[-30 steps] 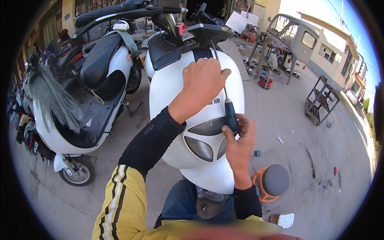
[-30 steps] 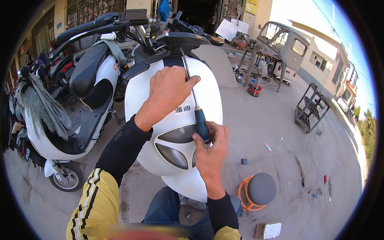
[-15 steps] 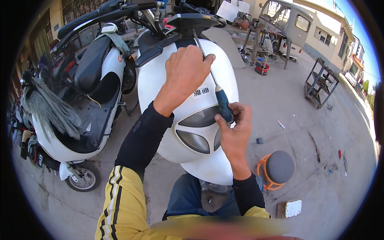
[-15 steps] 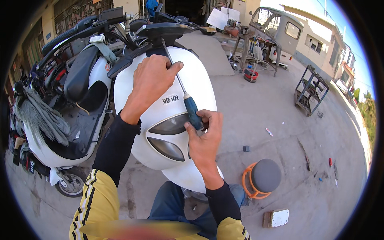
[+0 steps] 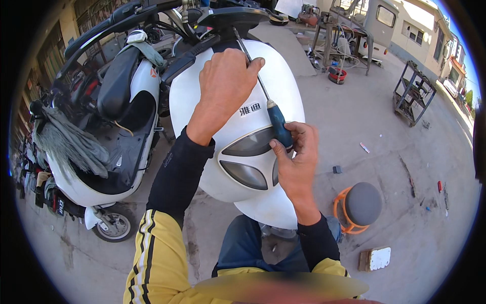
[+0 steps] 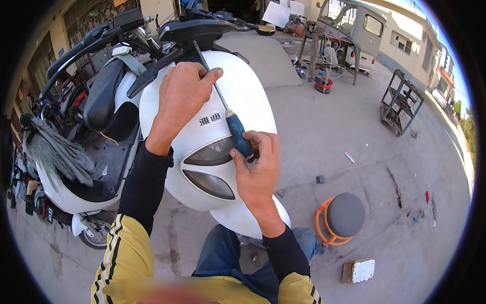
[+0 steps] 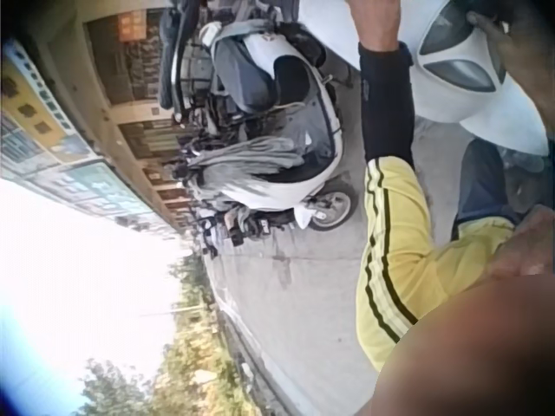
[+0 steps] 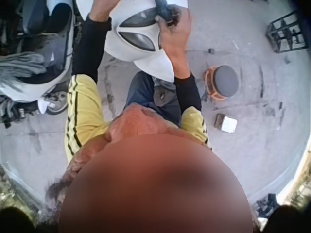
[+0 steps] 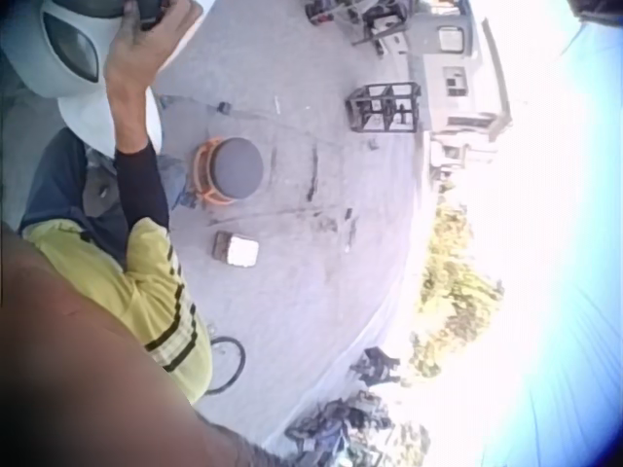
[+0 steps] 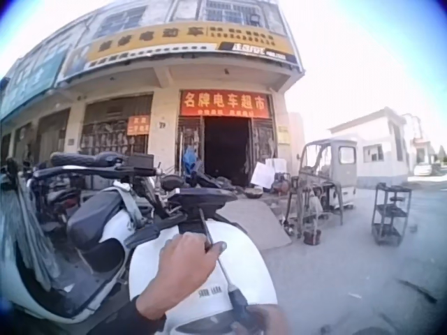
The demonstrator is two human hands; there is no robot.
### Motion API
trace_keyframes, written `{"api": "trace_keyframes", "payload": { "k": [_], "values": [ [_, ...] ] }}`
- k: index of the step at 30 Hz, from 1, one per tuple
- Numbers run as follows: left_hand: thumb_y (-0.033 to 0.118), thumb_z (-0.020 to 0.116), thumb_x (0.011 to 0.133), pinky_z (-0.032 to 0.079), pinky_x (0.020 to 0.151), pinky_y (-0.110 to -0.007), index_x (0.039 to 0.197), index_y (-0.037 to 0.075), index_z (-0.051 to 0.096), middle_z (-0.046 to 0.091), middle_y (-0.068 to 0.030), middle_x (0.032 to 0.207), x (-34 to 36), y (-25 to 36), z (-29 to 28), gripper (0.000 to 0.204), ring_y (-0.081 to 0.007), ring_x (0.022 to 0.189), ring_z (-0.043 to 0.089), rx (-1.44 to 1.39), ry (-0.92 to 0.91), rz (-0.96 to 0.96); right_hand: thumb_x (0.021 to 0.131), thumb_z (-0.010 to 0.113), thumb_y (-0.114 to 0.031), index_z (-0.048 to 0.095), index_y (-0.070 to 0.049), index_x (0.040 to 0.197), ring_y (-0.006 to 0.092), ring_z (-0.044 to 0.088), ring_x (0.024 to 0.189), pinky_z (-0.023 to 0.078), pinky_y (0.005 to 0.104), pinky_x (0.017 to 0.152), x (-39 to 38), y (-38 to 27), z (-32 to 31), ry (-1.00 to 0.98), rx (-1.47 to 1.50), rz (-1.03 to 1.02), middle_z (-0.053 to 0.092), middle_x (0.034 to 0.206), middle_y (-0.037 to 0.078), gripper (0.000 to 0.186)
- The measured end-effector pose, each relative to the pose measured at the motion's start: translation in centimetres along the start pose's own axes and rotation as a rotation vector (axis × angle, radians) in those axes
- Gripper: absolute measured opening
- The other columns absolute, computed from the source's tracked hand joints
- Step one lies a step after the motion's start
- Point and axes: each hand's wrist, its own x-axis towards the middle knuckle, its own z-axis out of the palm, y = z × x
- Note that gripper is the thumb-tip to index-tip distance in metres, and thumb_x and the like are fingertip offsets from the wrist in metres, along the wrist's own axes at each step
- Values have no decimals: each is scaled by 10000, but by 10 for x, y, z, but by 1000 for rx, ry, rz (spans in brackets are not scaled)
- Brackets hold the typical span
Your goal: The person uses a screwdriver to remove screws from the front fairing of a white scooter, detaches the fairing, and then removes the handlebar assembly. The person manipulates the fairing and handlebar components to separate them from the scooter frame.
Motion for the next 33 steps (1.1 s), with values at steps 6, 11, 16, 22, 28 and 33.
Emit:
{"api": "trace_keyframes", "payload": {
  "k": [6, 11, 16, 22, 28, 33],
  "values": [
    [340, 714, 983, 534, 620, -487, 728, -36, 742, 693, -207, 658, 1, -2, 1, 455, -390, 635, 703, -74, 40, 2, 915, 809, -26, 630, 6, 1322, 140, 594, 919, 519, 290, 787, 0, -9, -17, -109, 460, 332, 578, 1171, 62, 446],
    [354, 690, 1029, 492, 595, -346, 765, -3, 775, 669, -63, 568, 1, -1, -2, 452, -146, 518, 611, -15, 5, 13, 914, 815, -42, 643, 15, 1313, 146, 594, 909, 519, 292, 792, 2, -4, -6, 5, 197, 83, 598, 1127, 72, 438],
    [343, 686, 1025, 496, 592, -371, 744, -3, 767, 668, -72, 566, 2, 1, -2, 453, -190, 521, 624, 6, -9, 18, 903, 821, -41, 639, 21, 1316, 164, 598, 895, 519, 297, 787, -1, -5, -4, 64, -22, -9, 601, 1116, 92, 456],
    [346, 675, 1015, 517, 609, -422, 663, 22, 742, 670, -78, 558, 1, 0, -3, 483, -271, 542, 676, -91, 15, -26, 872, 821, 11, 640, 12, 1232, 176, 601, 900, 524, 322, 792, -2, -13, -11, -105, 484, 341, 592, 1109, 91, 403],
    [345, 654, 1029, 524, 634, -400, 670, 20, 751, 677, -72, 564, 2, 2, -5, 494, -243, 549, 673, -68, -37, -37, 871, 829, -15, 624, 7, 1222, 183, 611, 926, 528, 324, 774, 1, -9, 0, 112, -68, -126, 592, 1161, 98, 407],
    [347, 658, 1027, 526, 654, -392, 663, 11, 743, 680, -73, 569, 5, 3, -11, 503, -228, 543, 661, -92, -71, -52, 927, 780, -10, 588, -1, 1317, 139, 603, 865, 520, 296, 749, -5, -13, -10, -59, 358, 232, 587, 1159, 86, 435]
  ]
}}
